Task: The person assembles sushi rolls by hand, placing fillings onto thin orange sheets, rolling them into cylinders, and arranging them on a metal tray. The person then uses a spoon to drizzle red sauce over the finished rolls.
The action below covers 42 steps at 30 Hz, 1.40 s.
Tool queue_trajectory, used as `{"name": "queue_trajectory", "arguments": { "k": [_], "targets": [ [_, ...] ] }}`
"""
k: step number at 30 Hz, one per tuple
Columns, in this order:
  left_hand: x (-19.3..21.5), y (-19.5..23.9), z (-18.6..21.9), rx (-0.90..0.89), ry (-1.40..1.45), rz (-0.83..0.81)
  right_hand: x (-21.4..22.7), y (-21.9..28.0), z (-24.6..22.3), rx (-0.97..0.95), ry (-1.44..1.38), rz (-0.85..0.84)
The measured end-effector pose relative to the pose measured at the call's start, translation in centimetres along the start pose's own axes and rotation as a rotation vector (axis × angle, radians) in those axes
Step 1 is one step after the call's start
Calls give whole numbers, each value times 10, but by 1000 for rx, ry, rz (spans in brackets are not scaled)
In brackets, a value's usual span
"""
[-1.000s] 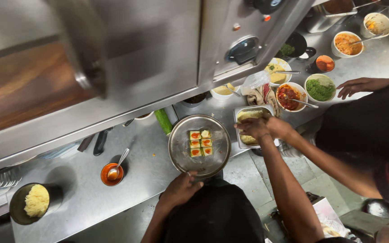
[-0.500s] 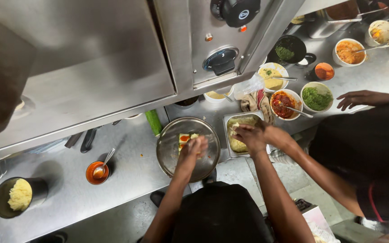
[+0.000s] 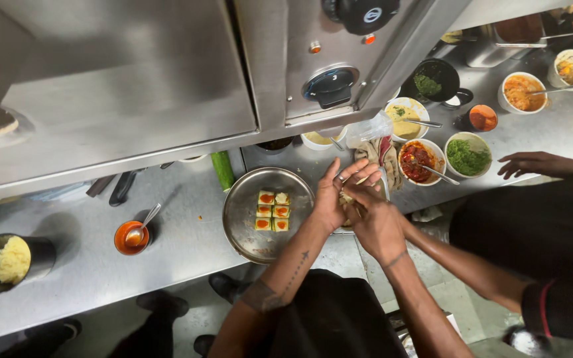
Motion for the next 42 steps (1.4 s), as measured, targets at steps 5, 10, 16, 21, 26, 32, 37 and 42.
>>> {"name": "queue_trajectory", "arguments": {
  "k": [5,10,16,21,26,32,37,42],
  "targets": [
    [14,-14,-15,-119,-152,101,-9,4,-2,46,60,167],
    [-3,-6,-14,-61,208,-450,-19,1,12,-86,187,-48],
    [-16,5,14,-148,32,-10,8,20,-14,253,0,-83],
    [-40,18,2,-308,-157,-216,-6,34,-34,208,154,-80],
    [-48,23,7,-359,-75,-317,-1,33,-42,184,149,-127],
    [-63,35,4,-328,-48,-306,22,30,-42,188,-21,-104],
    [-60,39,3,-454,-222,-298,4,41,-45,255,91,-34],
    [-49,39,10,-461,-158,-294,-5,30,-34,127,45,-200]
  ]
}}
Point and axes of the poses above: each hand's wrist, its own y-axis away from the middle knuckle, its own x-axis out of the back of the hand, z = x × y, the point moved 4 cm from there along -y, towards the middle knuckle, and after that the axes turned 8 degrees about z, right-handed, at the moved point
